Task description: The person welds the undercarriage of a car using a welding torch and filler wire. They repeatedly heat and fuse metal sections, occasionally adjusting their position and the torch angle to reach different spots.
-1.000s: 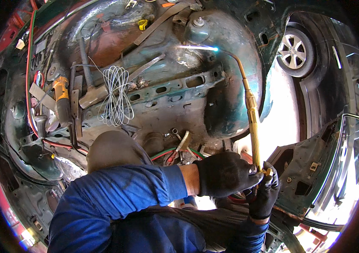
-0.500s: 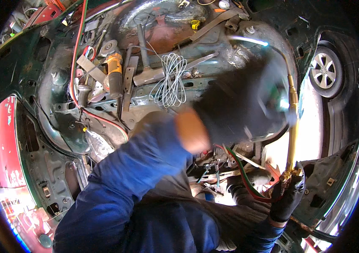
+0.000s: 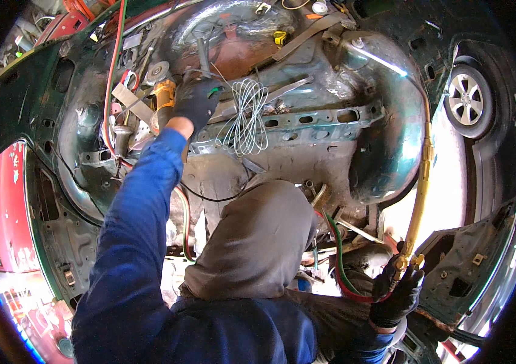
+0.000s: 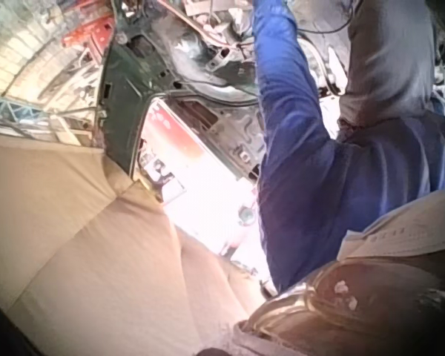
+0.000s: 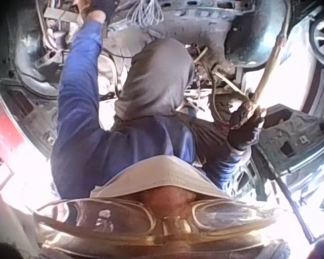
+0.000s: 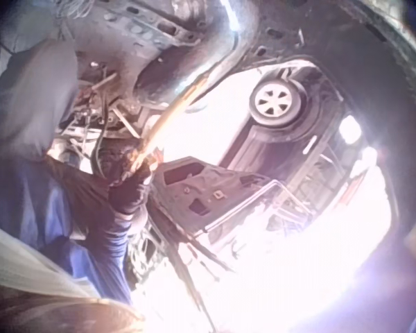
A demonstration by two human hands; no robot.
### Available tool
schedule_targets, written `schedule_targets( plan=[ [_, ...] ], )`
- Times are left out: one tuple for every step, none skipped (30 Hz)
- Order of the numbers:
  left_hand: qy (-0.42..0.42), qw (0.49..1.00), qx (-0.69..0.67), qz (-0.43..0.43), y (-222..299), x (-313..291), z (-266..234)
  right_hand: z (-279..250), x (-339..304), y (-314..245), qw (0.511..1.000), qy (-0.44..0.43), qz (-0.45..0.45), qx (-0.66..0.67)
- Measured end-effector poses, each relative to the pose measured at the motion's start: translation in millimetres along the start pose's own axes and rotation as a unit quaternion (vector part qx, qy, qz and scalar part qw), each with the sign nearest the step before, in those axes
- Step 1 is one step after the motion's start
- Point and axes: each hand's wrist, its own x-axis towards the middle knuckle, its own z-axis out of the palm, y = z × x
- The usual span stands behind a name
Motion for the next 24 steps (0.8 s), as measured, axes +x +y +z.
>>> schedule_targets(
  plan=[
    [-0.053, 0.995, 0.083, 0.014, 4, 12, 8, -5, 1, -2, 1.000, -0.015, -0.004, -0.015],
    [-0.104, 0.980, 0.167, 0.029, 9, 22, 15, -20, 2, -5, 0.998, -0.028, -0.015, -0.061],
    [-0.154, 0.955, 0.251, 0.045, 11, 34, 21, -21, 2, -9, 0.997, -0.044, -0.013, -0.063],
    [-0.151, 0.946, 0.271, 0.094, -3, 41, 24, -18, 4, -8, 0.997, -0.065, -0.001, -0.052],
    [-0.180, 0.941, 0.274, 0.082, -16, 44, 25, -14, 5, -9, 0.996, -0.088, 0.024, 0.003],
    [-0.206, 0.939, 0.264, 0.073, -16, 51, 34, -5, 5, -11, 0.993, -0.103, 0.042, 0.049],
    [-0.230, 0.939, 0.248, 0.061, -12, 56, 46, 7, 4, -10, 0.998, -0.007, 0.040, 0.053],
    [-0.269, 0.918, 0.283, 0.062, -7, 62, 58, 19, 4, -8, 0.994, 0.089, 0.037, 0.058],
    [-0.257, 0.933, 0.247, 0.043, -8, 61, 66, 7, 4, -11, 0.998, 0.026, 0.048, 0.038],
    [-0.243, 0.946, 0.212, 0.026, -10, 59, 71, -7, 5, -14, 0.998, -0.037, 0.055, 0.020],
    [-0.229, 0.957, 0.176, 0.009, -12, 57, 75, -17, 5, -2, 1.000, -0.003, -0.003, 0.007],
    [-0.221, 0.953, 0.207, -0.020, -8, 55, 76, -15, 0, 1, 0.997, 0.021, -0.024, -0.067],
    [-0.247, 0.956, 0.157, -0.035, 5, 57, 74, -3, -2, -5, 0.999, 0.011, -0.014, -0.045],
    [-0.253, 0.951, 0.151, -0.093, 23, 57, 77, 9, -2, -13, 1.000, 0.001, -0.005, -0.025],
    [-0.261, 0.942, 0.148, -0.153, 38, 59, 74, 23, -3, -19, 1.000, -0.011, 0.007, -0.004],
    [-0.247, 0.944, 0.125, -0.177, 25, 56, 79, 15, -1, -17, 0.999, -0.027, 0.019, -0.033],
    [-0.233, 0.945, 0.109, -0.203, -5, 45, 88, 12, 2, -13, 0.998, -0.036, 0.039, -0.019],
    [-0.218, 0.947, 0.080, -0.220, 6, 45, 97, 11, 3, -12, 0.998, -0.025, 0.052, -0.004],
    [-0.202, 0.949, 0.054, -0.237, 14, 46, 100, 10, 4, -11, 0.998, -0.016, 0.064, 0.011],
    [-0.185, 0.951, 0.017, -0.247, 70, 53, 94, 5, 3, -15, 0.998, 0.007, 0.060, 0.014],
    [-0.163, 0.950, -0.003, -0.265, 97, 57, 79, 7, 0, -19, 0.998, 0.002, 0.055, 0.001],
    [-0.128, 0.961, 0.021, -0.246, 76, 54, 89, 14, -1, -18, 0.998, -0.015, 0.059, -0.003],
    [-0.123, 0.964, 0.027, -0.233, 50, 46, 92, 21, -1, -16, 0.997, -0.023, 0.071, 0.012],
    [-0.127, 0.969, 0.010, -0.213, 75, 47, 90, 15, -2, -18, 0.997, -0.029, 0.067, 0.000]
  ],
)
